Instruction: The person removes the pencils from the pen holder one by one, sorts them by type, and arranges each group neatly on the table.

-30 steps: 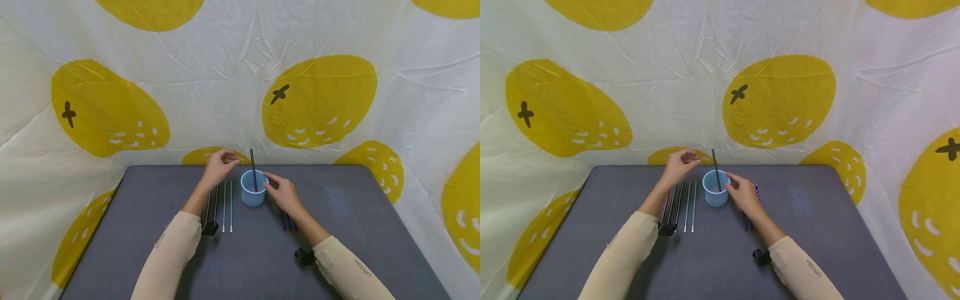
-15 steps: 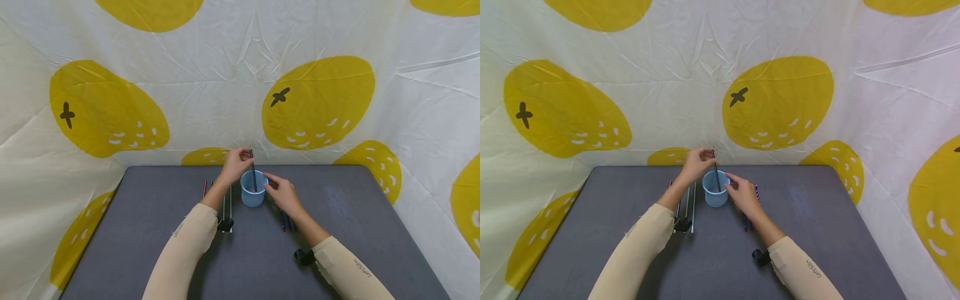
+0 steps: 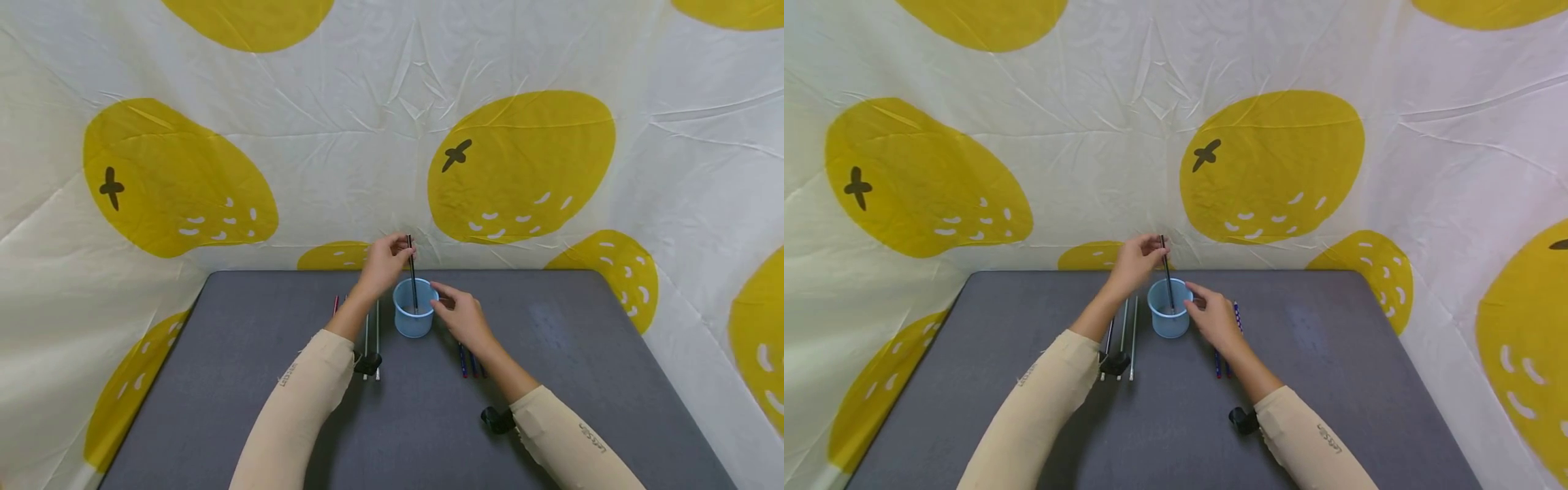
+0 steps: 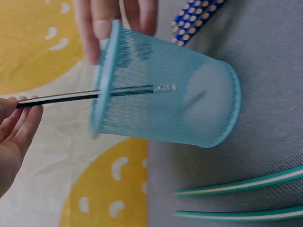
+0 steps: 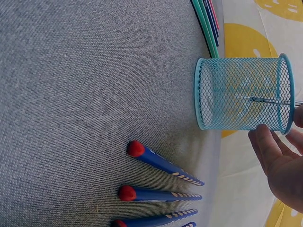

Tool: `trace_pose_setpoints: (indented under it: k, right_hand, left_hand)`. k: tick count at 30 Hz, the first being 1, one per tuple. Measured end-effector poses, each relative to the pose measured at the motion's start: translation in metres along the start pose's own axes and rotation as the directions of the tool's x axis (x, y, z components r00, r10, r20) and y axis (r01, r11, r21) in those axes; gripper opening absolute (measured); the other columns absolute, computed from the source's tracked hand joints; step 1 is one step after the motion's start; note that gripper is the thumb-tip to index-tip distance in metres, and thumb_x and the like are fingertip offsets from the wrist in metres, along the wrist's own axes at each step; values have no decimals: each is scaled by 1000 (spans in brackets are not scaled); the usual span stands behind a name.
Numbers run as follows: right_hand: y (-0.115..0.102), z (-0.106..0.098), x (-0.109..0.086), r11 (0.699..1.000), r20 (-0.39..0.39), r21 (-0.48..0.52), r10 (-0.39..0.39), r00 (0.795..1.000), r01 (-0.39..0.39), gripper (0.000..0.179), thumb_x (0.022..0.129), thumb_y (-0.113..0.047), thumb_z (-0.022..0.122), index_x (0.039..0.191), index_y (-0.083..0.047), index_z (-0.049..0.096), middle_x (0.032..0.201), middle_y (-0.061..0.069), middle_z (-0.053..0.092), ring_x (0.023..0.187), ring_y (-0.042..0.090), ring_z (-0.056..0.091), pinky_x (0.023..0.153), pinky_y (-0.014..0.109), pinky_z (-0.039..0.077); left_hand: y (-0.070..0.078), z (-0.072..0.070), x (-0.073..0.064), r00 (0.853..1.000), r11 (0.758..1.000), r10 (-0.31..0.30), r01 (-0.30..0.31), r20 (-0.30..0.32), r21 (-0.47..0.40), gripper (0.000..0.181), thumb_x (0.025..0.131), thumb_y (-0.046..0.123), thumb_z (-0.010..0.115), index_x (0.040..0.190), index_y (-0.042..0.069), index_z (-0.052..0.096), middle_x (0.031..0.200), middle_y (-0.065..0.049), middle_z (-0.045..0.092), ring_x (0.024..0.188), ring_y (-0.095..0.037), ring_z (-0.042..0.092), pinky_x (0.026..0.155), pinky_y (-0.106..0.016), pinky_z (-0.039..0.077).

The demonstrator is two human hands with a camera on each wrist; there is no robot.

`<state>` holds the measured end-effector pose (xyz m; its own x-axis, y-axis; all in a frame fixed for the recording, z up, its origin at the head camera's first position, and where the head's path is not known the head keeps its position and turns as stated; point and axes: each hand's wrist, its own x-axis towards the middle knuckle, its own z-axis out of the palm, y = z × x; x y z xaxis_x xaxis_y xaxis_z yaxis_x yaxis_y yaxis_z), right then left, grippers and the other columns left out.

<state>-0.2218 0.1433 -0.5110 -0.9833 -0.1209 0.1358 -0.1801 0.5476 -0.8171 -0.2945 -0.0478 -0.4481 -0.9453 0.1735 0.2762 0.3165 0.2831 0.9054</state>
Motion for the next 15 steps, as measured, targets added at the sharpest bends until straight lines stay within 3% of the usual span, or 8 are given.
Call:
trace_pose_setpoints:
  k: [3,6,11,15]
  right_hand:
    - [1,0,-1,1000,0,-1,-13,1000,13,42,102,-19,66,143,-12,62,134,15,69,117,32,70,96,48,60]
    - [0,0,-1,1000,4,3,-11,1000,11,43,102,-19,66,144,-12,61,135,15,69,117,32,70,96,47,59]
    - [-1,-1,-2,1000,10,13,-2,1000,2,43,102,-18,66,144,-12,61,136,16,68,118,33,70,97,48,59]
    - [-2,-1,-3,1000,11,16,3,1000,-3,44,102,-18,66,145,-12,61,135,16,68,119,34,69,97,48,59]
  left_hand:
    - [11,-6,1,999,999,32,-33,-21,-35,25,100,3,65,120,-12,67,103,-25,72,96,-36,74,85,-44,64]
    - [24,-13,1,994,995,81,-85,-79,-49,25,99,2,67,120,-12,68,102,-25,73,95,-36,75,81,-38,65]
    - [45,-30,0,966,977,180,-198,-187,-80,25,96,-2,69,119,-12,70,102,-26,74,92,-39,76,78,-31,64]
    - [61,-44,-2,946,962,229,-256,-231,-96,25,95,-3,70,118,-12,70,102,-27,74,90,-40,76,78,-31,64]
